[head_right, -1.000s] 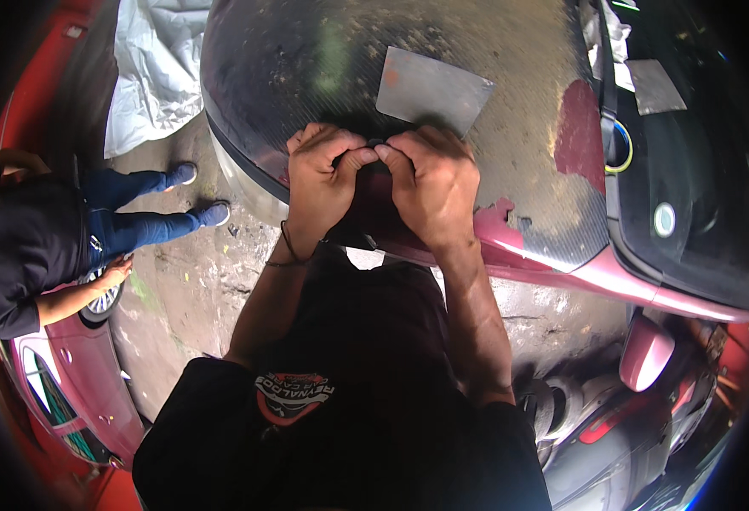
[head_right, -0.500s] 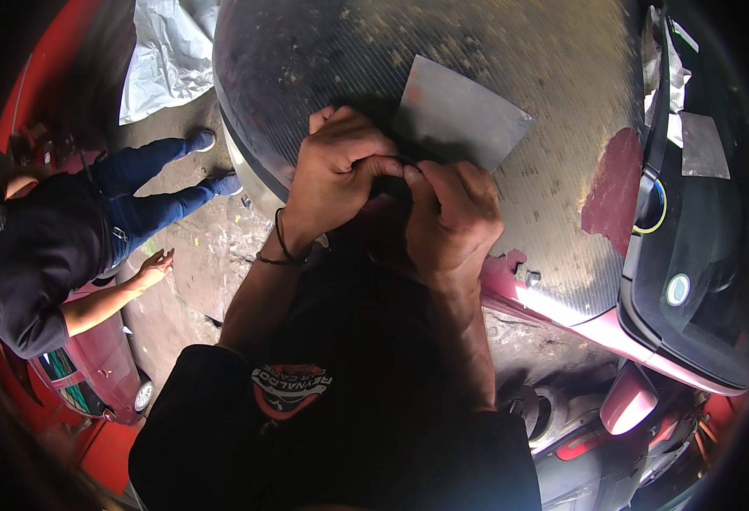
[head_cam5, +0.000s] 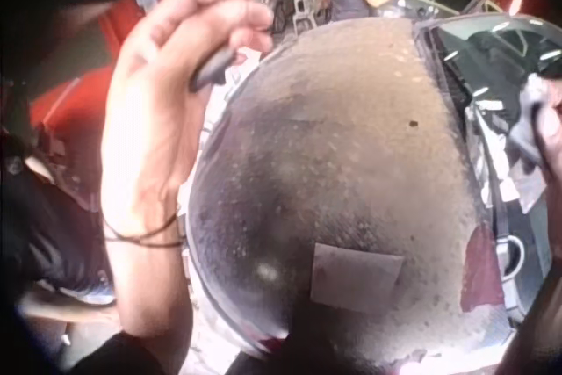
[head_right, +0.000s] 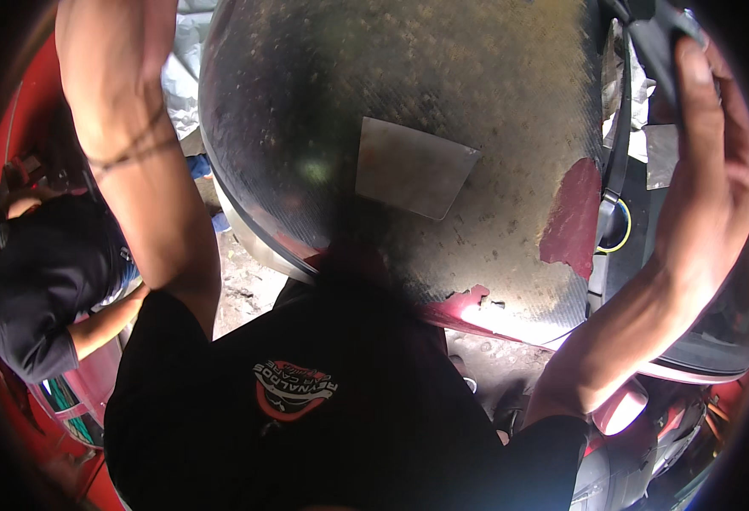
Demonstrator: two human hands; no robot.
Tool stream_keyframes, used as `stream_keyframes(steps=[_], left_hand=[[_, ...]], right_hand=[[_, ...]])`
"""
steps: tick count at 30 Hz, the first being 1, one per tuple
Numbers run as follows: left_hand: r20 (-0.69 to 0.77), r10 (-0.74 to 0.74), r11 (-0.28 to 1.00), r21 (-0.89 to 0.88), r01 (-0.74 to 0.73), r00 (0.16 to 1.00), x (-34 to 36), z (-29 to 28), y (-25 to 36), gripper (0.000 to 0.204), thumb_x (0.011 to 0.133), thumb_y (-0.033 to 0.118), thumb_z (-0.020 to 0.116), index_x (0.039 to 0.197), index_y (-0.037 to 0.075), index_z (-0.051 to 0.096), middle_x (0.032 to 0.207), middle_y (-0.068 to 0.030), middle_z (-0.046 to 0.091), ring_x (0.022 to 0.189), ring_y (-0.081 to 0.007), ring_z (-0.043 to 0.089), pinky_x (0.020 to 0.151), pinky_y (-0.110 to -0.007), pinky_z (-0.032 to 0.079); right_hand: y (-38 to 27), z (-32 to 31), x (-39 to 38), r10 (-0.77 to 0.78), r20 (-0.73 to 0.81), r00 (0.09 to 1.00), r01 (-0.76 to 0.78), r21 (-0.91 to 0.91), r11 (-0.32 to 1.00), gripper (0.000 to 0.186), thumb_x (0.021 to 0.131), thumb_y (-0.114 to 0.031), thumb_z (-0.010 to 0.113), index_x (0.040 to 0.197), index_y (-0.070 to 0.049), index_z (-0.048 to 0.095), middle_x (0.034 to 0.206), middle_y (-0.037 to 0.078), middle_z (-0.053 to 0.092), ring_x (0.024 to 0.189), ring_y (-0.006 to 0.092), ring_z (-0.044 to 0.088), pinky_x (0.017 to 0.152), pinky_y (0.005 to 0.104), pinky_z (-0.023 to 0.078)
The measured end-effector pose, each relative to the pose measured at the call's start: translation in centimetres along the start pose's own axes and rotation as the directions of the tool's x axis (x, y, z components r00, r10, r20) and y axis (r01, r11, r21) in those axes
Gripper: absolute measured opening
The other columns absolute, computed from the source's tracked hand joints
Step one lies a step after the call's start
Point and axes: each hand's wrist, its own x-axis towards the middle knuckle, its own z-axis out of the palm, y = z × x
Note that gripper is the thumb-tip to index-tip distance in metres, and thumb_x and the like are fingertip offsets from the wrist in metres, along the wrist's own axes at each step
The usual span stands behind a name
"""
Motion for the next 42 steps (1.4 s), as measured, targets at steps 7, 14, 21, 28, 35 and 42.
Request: stream_keyframes(steps=[7,14,21,28,35,42], left_hand=[[0.011,-0.678,0.650,0.477,0.592,0.735,-21.9,3.6,4.8,0.039,0.094,-0.005,0.072,0.131,0.006,0.069,0.122,-0.0110,0.072,0.107,-0.0193,0.072,0.095,-0.035,0.056],[-0.314,-0.577,-0.087,0.941,0.326,0.754,-37.0,10.3,4.7,0.093,0.081,0.004,0.064,0.169,0.007,0.033,0.174,-0.0183,0.033,0.152,-0.0444,0.041,0.118,-0.059,0.037],[-0.400,-0.484,-0.234,0.916,0.326,0.779,-36.4,15.1,0.2,0.099,0.083,0.012,0.070,0.172,0.009,0.027,0.180,-0.0112,0.024,0.164,-0.0459,0.021,0.122,-0.071,0.024],[-0.343,-0.486,-0.193,0.939,0.284,0.804,-37.8,18.8,0.0,0.102,0.083,0.024,0.080,0.171,0.014,0.030,0.179,-0.0083,0.026,0.164,-0.0438,0.021,0.124,-0.072,0.022],[-0.454,-0.454,-0.305,0.888,0.345,0.766,-39.1,17.2,2.4,0.080,0.096,0.023,0.071,0.168,0.016,0.038,0.172,-0.0109,0.042,0.158,-0.0444,0.035,0.125,-0.066,0.030],[-0.234,-0.737,0.654,-0.010,0.756,0.634,-40.4,23.6,10.7,0.026,0.109,0.022,0.069,0.123,0.000,0.072,0.110,-0.0064,0.073,0.101,-0.0134,0.068,0.088,-0.031,0.055]], right_hand=[[-0.7,0.3,-14.5,-0.134,0.484,0.865,-0.070,0.381,0.922,0.071,0.089,-0.028,0.089,0.148,-0.004,0.058,0.136,0.019,0.070,0.122,0.0324,0.069,0.102,0.0445,0.056],[1.2,-4.6,-26.0,0.000,0.582,0.813,-0.274,0.382,0.882,0.069,0.092,-0.027,0.088,0.150,-0.005,0.056,0.131,0.021,0.070,0.113,0.0338,0.071,0.094,0.0442,0.061],[4.5,-9.7,-29.8,0.054,0.545,0.836,-0.275,0.332,0.902,0.064,0.095,-0.023,0.085,0.148,-0.003,0.055,0.130,0.022,0.070,0.116,0.0331,0.072,0.099,0.0447,0.060],[6.0,-11.6,-30.0,0.054,0.559,0.828,-0.279,0.325,0.904,0.061,0.093,-0.015,0.083,0.145,-0.001,0.056,0.133,0.023,0.069,0.119,0.0336,0.072,0.101,0.0450,0.060],[4.9,-11.3,-29.7,-0.043,0.618,0.785,-0.242,0.369,0.897,0.054,0.093,-0.007,0.078,0.143,0.001,0.058,0.134,0.023,0.069,0.121,0.0340,0.070,0.103,0.0433,0.058],[1.1,-7.6,-30.3,-0.229,0.673,0.703,-0.197,0.494,0.847,0.054,0.097,-0.013,0.076,0.144,0.003,0.056,0.133,0.024,0.068,0.123,0.0360,0.068,0.106,0.0445,0.054]])
